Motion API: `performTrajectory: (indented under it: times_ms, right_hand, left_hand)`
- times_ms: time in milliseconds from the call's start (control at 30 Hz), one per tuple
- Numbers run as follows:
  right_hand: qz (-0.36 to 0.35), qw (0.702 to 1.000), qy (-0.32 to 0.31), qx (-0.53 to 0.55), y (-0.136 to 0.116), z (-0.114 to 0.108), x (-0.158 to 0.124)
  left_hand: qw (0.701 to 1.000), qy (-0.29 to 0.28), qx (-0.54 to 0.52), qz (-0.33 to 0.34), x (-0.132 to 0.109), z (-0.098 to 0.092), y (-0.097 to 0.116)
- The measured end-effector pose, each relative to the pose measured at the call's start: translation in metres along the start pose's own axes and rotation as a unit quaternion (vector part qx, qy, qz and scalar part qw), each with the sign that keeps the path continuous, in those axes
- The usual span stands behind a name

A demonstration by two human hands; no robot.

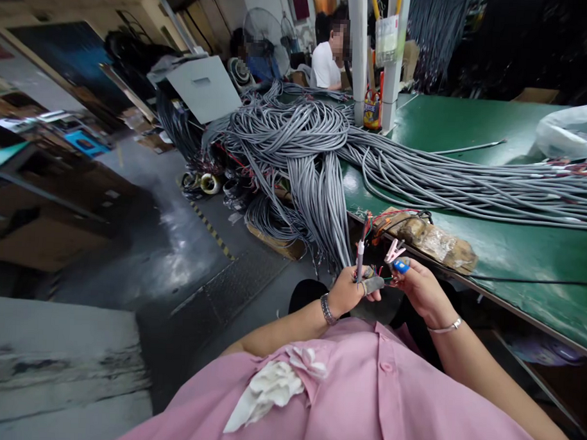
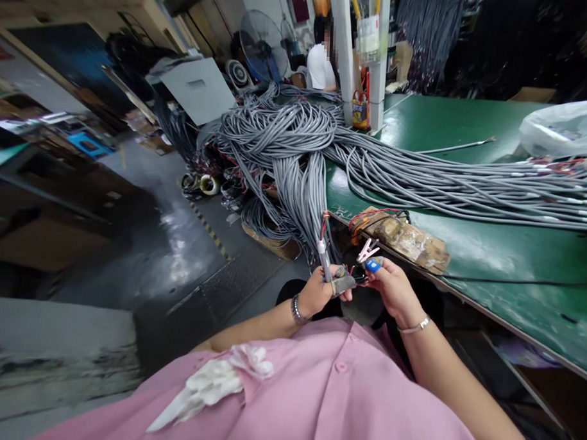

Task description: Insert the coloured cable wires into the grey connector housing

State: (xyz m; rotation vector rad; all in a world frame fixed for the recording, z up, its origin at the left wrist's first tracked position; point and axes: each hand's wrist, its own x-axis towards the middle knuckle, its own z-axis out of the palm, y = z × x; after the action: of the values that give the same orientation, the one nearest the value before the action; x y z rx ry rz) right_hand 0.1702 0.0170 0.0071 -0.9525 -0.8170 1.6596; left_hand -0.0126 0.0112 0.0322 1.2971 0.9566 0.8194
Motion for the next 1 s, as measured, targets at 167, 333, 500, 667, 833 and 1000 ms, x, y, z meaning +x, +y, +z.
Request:
performTrajectory:
  times_ms: [167, 333, 500, 667, 833, 1000]
  right_hand:
    - [0.041, 0.996, -0.053, -0.052, -0.005, 0.006, -0.005]
    - [0.005, 0.99, -0.07, -0.121, -0.002, 0.013, -0.003]
    - [-0.001, 0.993, -0.05, -0.103, 0.006, 0.011, 0.001]
    - [0.016, 0.997, -0.018, -0.069, 0.012, 0.008, -0.001]
    - [0.026, 0.999, -0.008, -0.026, 0.011, 0.008, -0.005]
    - [0.029, 0.998, -0.028, 0.038, 0.008, 0.004, -0.002]
  left_hand:
    - [1.0, 0.005, 0.008, 0.004, 0.001, 0.001, -0.001]
    - [1.0, -0.013, 0.025, 0.015, 0.002, 0.0, -0.001]
    - [1.0, -0.007, 0.026, 0.014, 0.001, -0.002, -0.002]
    - [1.0, 0.013, 0.019, 0.021, 0.0, -0.001, 0.002]
    - [0.999, 0.034, 0.002, 0.02, 0.001, 0.001, -0.002]
    - [0.998, 0.053, -0.032, 0.019, 0.004, 0.001, -0.004]
